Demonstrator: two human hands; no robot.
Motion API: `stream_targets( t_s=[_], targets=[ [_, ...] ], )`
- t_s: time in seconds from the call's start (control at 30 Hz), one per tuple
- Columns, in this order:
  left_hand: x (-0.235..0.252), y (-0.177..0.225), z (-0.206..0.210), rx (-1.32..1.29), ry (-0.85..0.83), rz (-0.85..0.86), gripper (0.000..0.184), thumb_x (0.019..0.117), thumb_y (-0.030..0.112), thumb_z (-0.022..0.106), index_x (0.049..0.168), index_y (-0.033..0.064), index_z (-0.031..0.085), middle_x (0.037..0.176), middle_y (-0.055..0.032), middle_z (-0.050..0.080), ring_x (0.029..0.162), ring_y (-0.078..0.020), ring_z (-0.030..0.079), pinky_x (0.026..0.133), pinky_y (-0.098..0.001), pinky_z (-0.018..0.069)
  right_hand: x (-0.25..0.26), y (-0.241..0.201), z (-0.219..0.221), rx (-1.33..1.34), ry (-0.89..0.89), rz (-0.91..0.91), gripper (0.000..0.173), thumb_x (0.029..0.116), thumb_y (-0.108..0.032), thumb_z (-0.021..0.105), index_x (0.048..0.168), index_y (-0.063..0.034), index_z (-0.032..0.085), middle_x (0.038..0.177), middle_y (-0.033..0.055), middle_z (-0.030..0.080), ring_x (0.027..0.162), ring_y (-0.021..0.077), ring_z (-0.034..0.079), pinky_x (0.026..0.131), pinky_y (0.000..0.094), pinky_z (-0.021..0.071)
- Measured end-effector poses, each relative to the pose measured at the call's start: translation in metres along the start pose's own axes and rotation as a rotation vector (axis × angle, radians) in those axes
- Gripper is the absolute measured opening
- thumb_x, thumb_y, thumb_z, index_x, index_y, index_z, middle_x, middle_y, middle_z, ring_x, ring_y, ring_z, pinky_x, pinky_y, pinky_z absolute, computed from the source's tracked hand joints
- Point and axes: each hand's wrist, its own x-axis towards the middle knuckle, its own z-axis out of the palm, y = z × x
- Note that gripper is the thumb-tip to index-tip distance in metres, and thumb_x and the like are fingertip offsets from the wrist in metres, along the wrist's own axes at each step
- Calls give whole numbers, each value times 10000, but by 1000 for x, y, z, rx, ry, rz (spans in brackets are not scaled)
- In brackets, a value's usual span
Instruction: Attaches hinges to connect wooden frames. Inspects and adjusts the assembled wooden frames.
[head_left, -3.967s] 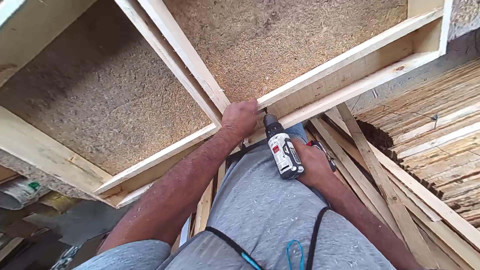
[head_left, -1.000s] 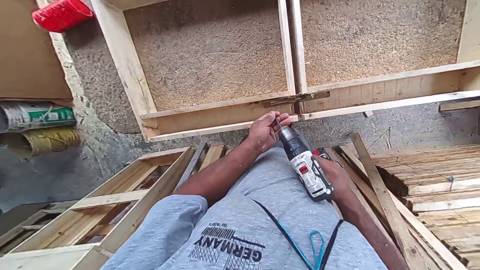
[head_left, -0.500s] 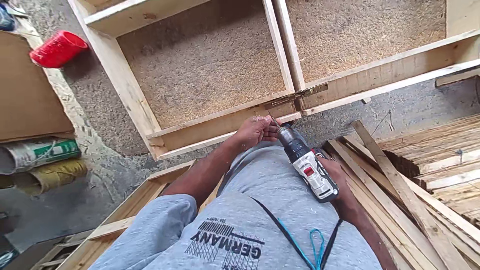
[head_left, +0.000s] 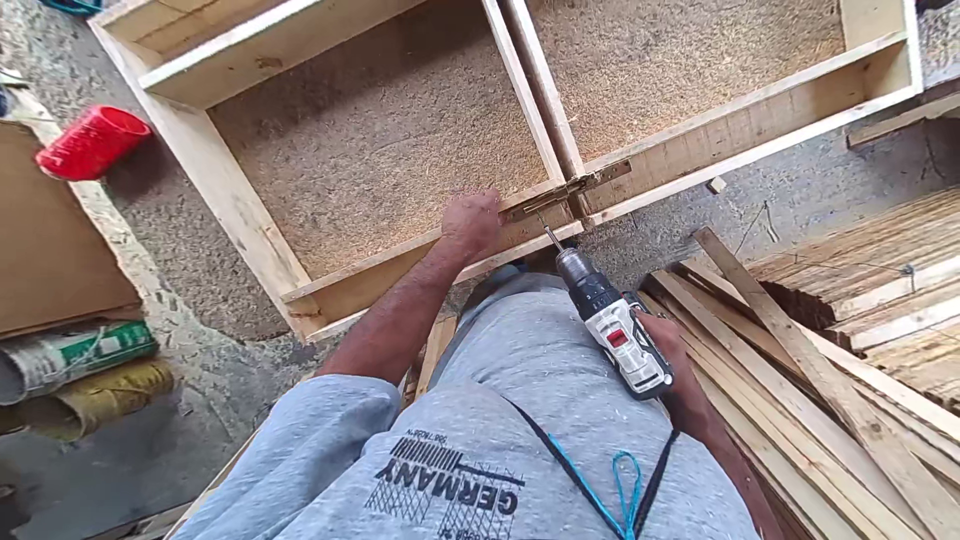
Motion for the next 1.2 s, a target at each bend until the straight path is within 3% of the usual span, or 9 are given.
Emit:
stream_targets(
  t_s=[0.23, 0.7, 0.83, 0.97, 1.07, 1.2],
  targets=[
    [-8, 15, -3, 38, 85, -83, 430, 975, 474, 628, 1110, 69, 675, 961, -217, 725, 949, -447, 714, 757, -662, 540, -3, 2, -1, 8, 22, 9, 432, 1011, -405, 561, 1125, -15, 709, 948, 99, 761, 892, 99, 729, 825, 313, 598],
    [-6, 25, 0, 32, 104, -195, 492, 933, 508, 674, 1135, 60, 657, 1001, -226, 722, 981, -456, 704, 764, -666, 535, -2, 7, -1, -15, 17, 12, 481, 987, -443, 565, 1123, -4, 705, 935, 107, 759, 884, 99, 727, 819, 303, 588],
    [-5, 18, 9, 16, 171, -124, 469, 942, 486, 681, 1156, 69, 664, 1028, -217, 717, 993, -444, 701, 782, -650, 545, 0, 9, 2, 1, -15, 42, 450, 982, -418, 594, 1144, -14, 711, 975, 95, 767, 922, 92, 730, 849, 314, 597],
    [-7, 14, 12, -23, 265, 60, 403, 953, 369, 693, 1228, 76, 659, 1132, -195, 713, 1087, -428, 670, 891, -622, 525, 4, 8, 4, -28, -71, 56, 452, 972, -426, 596, 1156, -28, 709, 973, 101, 766, 910, 129, 737, 818, 365, 603],
    [-4, 20, 0, 5, 176, 98, 377, 978, 362, 628, 1219, 74, 660, 1141, -199, 718, 1105, -432, 674, 882, -615, 531, 6, 7, 5, -69, -125, 80, 452, 962, -427, 600, 1167, -38, 702, 975, 107, 766, 902, 167, 745, 798, 416, 605],
    [6, 26, -11, 55, -26, -10, 380, 967, 377, 607, 1225, 100, 640, 1056, -226, 721, 1003, -464, 704, 764, -684, 532, 11, 5, 11, -119, -167, 126, 446, 943, -409, 616, 1189, -46, 697, 992, 113, 766, 912, 196, 747, 795, 454, 599]
  ],
)
